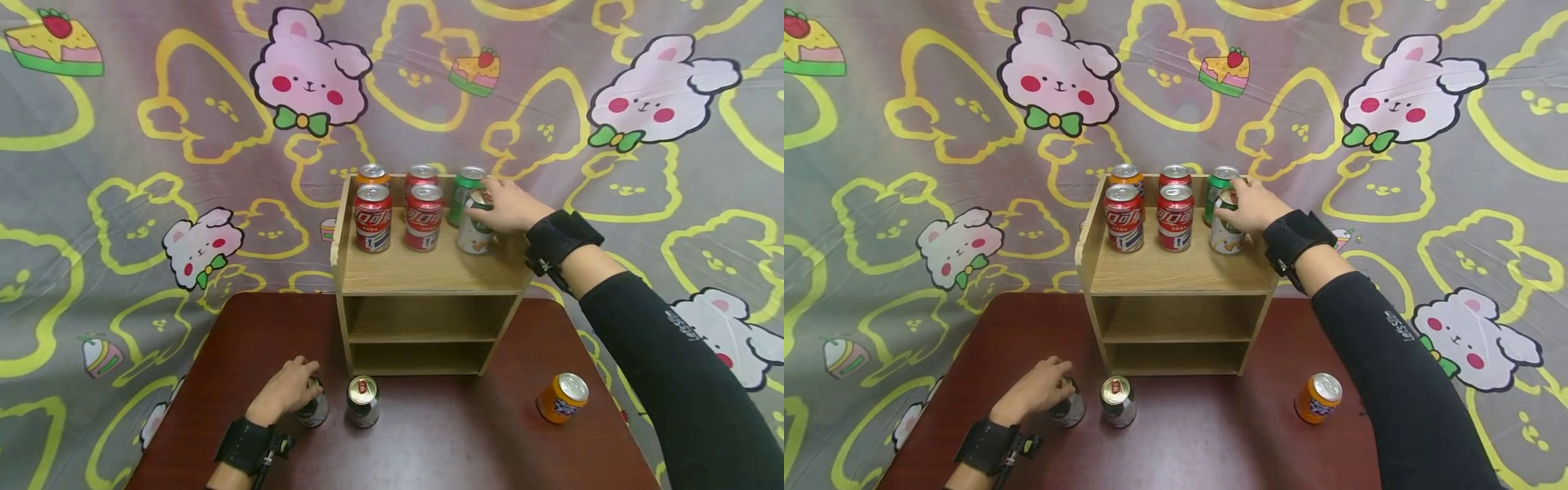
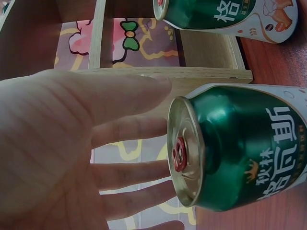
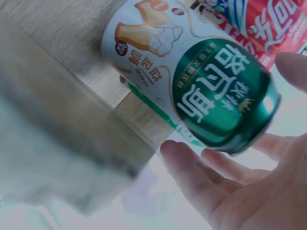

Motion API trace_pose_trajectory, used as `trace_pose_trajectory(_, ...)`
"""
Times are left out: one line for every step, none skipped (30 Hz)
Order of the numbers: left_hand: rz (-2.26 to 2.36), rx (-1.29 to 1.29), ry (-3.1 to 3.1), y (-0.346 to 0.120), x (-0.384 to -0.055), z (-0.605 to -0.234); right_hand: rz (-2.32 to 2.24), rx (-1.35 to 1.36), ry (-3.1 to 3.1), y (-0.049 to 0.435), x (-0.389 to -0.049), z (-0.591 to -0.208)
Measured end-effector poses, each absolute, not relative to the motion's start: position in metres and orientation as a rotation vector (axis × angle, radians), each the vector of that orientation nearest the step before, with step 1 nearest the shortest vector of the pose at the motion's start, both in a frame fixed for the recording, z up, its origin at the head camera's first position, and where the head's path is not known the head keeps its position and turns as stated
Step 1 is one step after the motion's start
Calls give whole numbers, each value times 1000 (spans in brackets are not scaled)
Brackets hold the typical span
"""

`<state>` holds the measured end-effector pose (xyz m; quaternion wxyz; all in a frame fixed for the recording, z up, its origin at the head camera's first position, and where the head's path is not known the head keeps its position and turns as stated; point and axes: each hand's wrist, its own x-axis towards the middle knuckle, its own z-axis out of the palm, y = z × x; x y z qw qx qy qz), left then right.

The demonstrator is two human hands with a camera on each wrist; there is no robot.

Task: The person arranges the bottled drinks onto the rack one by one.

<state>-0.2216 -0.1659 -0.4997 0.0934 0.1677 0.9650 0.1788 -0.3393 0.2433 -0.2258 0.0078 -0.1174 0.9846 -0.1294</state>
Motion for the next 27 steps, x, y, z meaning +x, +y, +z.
trace_pose_trajectory(528, 502, 2862, -166, -222, -500, -401, -379, 3083, 244, -338, -226)
trace_pose_trajectory(526, 505, 2862, -167, -222, -500, -405, -391, 3089, 244, -335, -225)
trace_pose_trajectory(526, 506, 2863, -167, -222, -500, -405, -404, 3095, 244, -333, -225)
trace_pose_trajectory(525, 508, 2864, -167, -221, -500, -403, -412, 3098, 244, -331, -225)
trace_pose_trajectory(525, 509, 2866, -167, -221, -500, -401, -419, 3100, 244, -329, -225)
trace_pose_trajectory(525, 510, 2869, -168, -222, -500, -400, -425, 3102, 244, -326, -226)
trace_pose_trajectory(527, 508, 2870, -168, -222, -500, -403, -430, 3108, 244, -324, -225)
trace_pose_trajectory(527, 507, 2871, -168, -222, -500, -403, -430, 3115, 244, -321, -226)
trace_pose_trajectory(528, 506, 2874, -168, -222, -500, -398, -428, 3120, 244, -319, -226)
trace_pose_trajectory(528, 503, 2874, -168, -221, -500, -398, -426, 3126, 244, -316, -226)
trace_pose_trajectory(532, 500, 2872, -168, -222, -501, -399, -429, 3133, 244, -314, -227)
trace_pose_trajectory(532, 497, 2870, -168, -222, -501, -401, -427, 3139, 244, -311, -227)
trace_pose_trajectory(532, 493, 2868, -168, -221, -501, -404, -426, 3146, 244, -308, -228)
trace_pose_trajectory(532, 491, 2865, -168, -221, -502, -402, -427, 3148, 244, -305, -230)
trace_pose_trajectory(534, 489, 2862, -169, -221, -502, -401, -429, 3152, 244, -302, -231)
trace_pose_trajectory(536, 485, 2858, -169, -221, -502, -400, -436, 3159, 243, -299, -233)
trace_pose_trajectory(537, 487, 2855, -169, -221, -502, -402, -450, 3166, 243, -296, -235)
trace_pose_trajectory(537, 487, 2854, -169, -220, -502, -404, -461, 3173, 243, -293, -237)
trace_pose_trajectory(538, 486, 2852, -169, -220, -502, -410, -474, 3180, 243, -290, -239)
trace_pose_trajectory(539, 487, 2852, -169, -220, -502, -413, -490, 3187, 243, -287, -242)
trace_pose_trajectory(538, 490, 2851, -169, -220, -502, -426, -511, 3196, 243, -284, -244)
trace_pose_trajectory(536, 489, 2849, -168, -219, -502, -445, -537, 3200, 243, -282, -246)
trace_pose_trajectory(534, 491, 2848, -168, -219, -502, -458, -562, 3202, 244, -279, -249)
trace_pose_trajectory(534, 490, 2845, -168, -219, -502, -460, -577, 3205, 245, -276, -251)
trace_pose_trajectory(535, 489, 2841, -167, -219, -501, -463, -589, 3205, 246, -273, -254)
trace_pose_trajectory(536, 489, 2836, -167, -219, -501, -458, -605, 3202, 247, -270, -256)
trace_pose_trajectory(540, 486, 2832, -167, -219, -501, -454, -621, 3195, 247, -267, -259)
